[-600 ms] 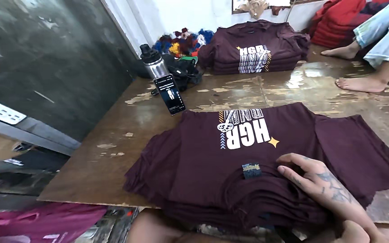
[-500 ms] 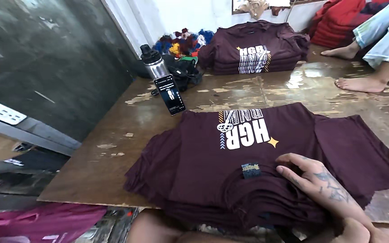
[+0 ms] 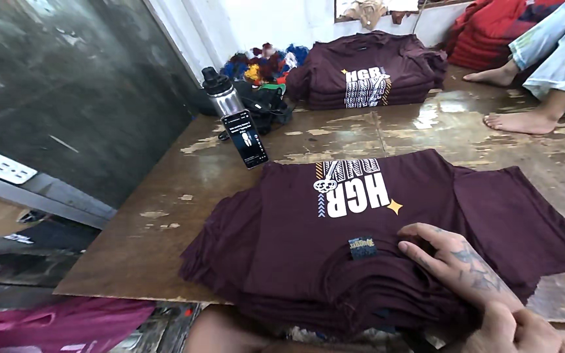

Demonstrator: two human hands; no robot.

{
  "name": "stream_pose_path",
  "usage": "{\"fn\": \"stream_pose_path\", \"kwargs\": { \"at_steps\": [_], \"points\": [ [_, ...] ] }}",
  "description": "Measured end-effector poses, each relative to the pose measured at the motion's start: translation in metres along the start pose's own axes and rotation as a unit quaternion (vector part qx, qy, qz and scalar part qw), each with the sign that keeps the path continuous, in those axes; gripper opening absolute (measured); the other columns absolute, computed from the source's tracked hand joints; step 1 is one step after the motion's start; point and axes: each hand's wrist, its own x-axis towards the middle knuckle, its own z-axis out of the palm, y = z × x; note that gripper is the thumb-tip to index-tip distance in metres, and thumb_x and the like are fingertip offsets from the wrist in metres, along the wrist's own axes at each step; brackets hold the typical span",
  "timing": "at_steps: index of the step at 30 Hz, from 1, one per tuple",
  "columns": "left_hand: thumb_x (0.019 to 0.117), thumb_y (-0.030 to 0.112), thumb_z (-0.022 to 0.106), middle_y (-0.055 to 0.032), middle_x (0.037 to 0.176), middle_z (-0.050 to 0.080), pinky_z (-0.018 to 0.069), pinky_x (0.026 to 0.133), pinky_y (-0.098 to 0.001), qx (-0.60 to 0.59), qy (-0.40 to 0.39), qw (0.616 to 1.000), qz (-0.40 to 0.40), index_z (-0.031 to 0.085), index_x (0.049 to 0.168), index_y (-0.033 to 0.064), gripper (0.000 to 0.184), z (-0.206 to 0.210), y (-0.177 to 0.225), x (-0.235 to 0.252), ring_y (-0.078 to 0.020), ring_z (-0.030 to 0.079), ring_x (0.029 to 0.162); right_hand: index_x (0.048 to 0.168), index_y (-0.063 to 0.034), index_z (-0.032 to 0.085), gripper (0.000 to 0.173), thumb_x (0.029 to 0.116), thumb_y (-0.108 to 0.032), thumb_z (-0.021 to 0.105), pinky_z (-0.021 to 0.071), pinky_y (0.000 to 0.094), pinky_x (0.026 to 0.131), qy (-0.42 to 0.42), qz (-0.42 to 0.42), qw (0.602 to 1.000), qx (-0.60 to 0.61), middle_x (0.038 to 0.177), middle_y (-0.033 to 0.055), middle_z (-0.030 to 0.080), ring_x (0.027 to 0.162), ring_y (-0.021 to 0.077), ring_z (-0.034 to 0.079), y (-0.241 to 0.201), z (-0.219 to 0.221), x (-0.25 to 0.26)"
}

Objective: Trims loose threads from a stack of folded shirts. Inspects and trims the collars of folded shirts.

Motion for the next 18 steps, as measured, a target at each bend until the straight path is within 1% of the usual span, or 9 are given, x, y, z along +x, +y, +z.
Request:
{"fn": "stream_pose_path", "kwargs": {
  "at_steps": [2, 3, 6, 10, 13, 18],
  "points": [
    [0.0825, 0.003, 0.063, 0.002, 0.096, 0.073, 0.0453, 0.087, -0.0373, 0.003, -0.007, 1.0, 0.004, 0.077, 0.084, 0.0186, 0.021, 0.0, 0.001, 0.001, -0.0191, 0.065, 0.104, 0.105, -0.0084, 0.075, 0.04, 0.0998, -0.04, 0.05, 0.0555, 0.0327, 0.067, 0.005, 0.003, 1.0, -0.001, 0.088, 0.0075, 0.073, 0.076, 0.0155, 0.069, -0.002, 0.0, 0.0],
    [0.0829, 0.003, 0.063, 0.0011, 0.098, 0.073, 0.0455, 0.085, -0.0367, 0.007, -0.015, 1.0, 0.005, 0.078, 0.085, 0.0178, 0.021, 0.0, 0.003, 0.0, -0.0193, 0.065, 0.104, 0.105, -0.0088, 0.075, 0.04, 0.0995, -0.04, 0.05, 0.0557, 0.0323, 0.068, 0.007, 0.005, 1.0, -0.001, 0.089, 0.0073, 0.074, 0.077, 0.0151, 0.069, -0.002, 0.0, 0.0],
    [0.0831, 0.005, 0.061, -0.0002, 0.098, 0.073, 0.0449, 0.082, -0.0356, 0.019, -0.016, 1.0, -0.001, 0.078, 0.084, 0.0166, 0.021, 0.001, 0.008, -0.001, -0.0192, 0.065, 0.102, 0.104, -0.0098, 0.074, 0.041, 0.0998, -0.042, 0.05, 0.0552, 0.0306, 0.067, 0.012, 0.002, 1.0, -0.003, 0.089, 0.0061, 0.073, 0.077, 0.0135, 0.069, -0.001, 0.001, -0.001],
    [0.0825, 0.004, 0.062, -0.0021, 0.098, 0.073, 0.0465, 0.076, -0.0345, 0.02, -0.009, 1.0, 0.001, 0.078, 0.083, 0.015, 0.019, -0.001, 0.009, -0.001, -0.0195, 0.067, 0.097, 0.106, -0.0089, 0.074, 0.04, 0.1002, -0.04, 0.05, 0.056, 0.0334, 0.068, 0.004, 0.004, 1.0, 0.004, 0.09, 0.0073, 0.073, 0.077, 0.0158, 0.069, -0.002, 0.0, -0.001],
    [0.0826, 0.005, 0.062, -0.0023, 0.097, 0.073, 0.0462, 0.076, -0.0341, 0.028, -0.004, 1.0, -0.004, 0.078, 0.081, 0.0151, 0.019, 0.0, 0.011, -0.002, -0.0193, 0.067, 0.095, 0.105, -0.0092, 0.074, 0.04, 0.1001, -0.041, 0.05, 0.056, 0.0331, 0.068, 0.007, 0.003, 1.0, 0.0, 0.089, 0.0069, 0.073, 0.077, 0.0152, 0.069, -0.002, 0.001, -0.001],
    [0.0823, 0.004, 0.062, -0.0016, 0.099, 0.074, 0.046, 0.077, -0.0348, 0.019, -0.016, 1.0, -0.01, 0.078, 0.082, 0.0167, 0.02, -0.003, 0.009, -0.001, -0.0193, 0.067, 0.097, 0.105, -0.0091, 0.074, 0.04, 0.0994, -0.041, 0.05, 0.055, 0.0342, 0.066, 0.005, 0.011, 1.0, -0.005, 0.087, 0.0065, 0.073, 0.075, 0.016, 0.068, -0.004, 0.0, -0.001]
  ]
}}
